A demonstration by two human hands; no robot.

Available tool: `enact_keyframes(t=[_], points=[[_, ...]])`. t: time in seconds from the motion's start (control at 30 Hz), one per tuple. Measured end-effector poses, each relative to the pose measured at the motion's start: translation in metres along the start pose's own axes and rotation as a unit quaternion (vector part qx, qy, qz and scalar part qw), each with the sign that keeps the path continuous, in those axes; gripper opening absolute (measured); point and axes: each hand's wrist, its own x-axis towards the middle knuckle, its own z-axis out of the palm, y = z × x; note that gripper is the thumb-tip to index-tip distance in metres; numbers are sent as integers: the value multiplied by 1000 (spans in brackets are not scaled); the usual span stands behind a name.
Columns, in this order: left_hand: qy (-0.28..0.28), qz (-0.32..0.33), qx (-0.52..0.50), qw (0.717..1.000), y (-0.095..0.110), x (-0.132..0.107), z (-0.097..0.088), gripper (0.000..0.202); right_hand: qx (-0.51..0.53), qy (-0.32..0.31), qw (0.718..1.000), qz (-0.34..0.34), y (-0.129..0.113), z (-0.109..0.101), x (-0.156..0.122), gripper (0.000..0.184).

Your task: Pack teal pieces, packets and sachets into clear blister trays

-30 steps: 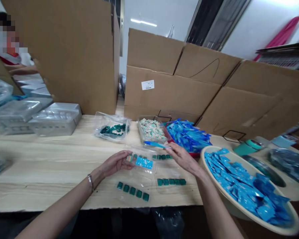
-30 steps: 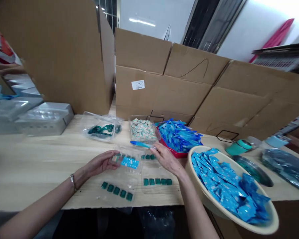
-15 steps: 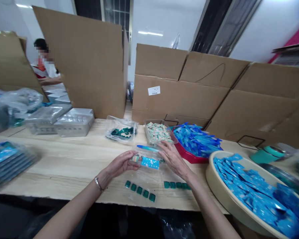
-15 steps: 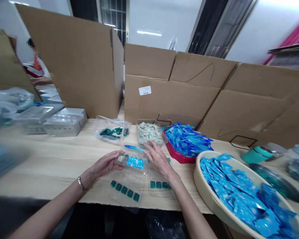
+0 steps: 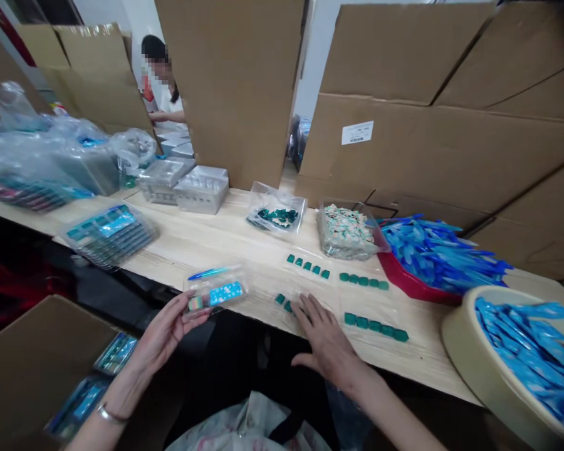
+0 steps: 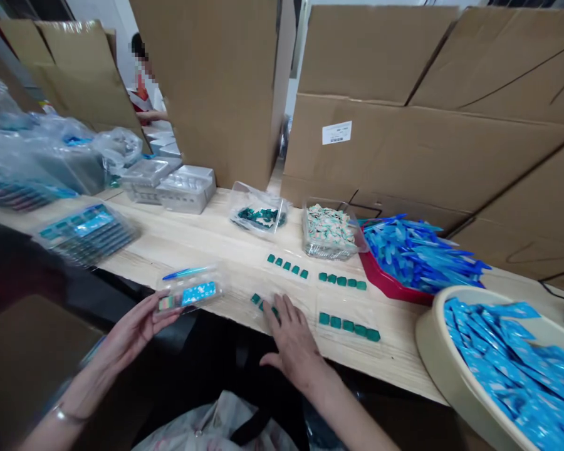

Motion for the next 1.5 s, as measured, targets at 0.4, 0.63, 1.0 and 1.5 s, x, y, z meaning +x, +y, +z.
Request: enact_keyframes(t=[0.4,0.63,1.0,1.5], points=[[-28,-58,-18,998,-37,-18,7,37,165,105,981,7,12,-29,-4,36],[-89,-73,-55,992,-42,-17,17,33,424,-98,900,34,1,-60,73,32],[-84,-70,-27,994,-43,-16,22,37,352,-271,894,-59,-17,-6,160,34],[-111,-122,-114,980,-36,-18,24,54,498,-178,849,-15,-13,18,149,37]])
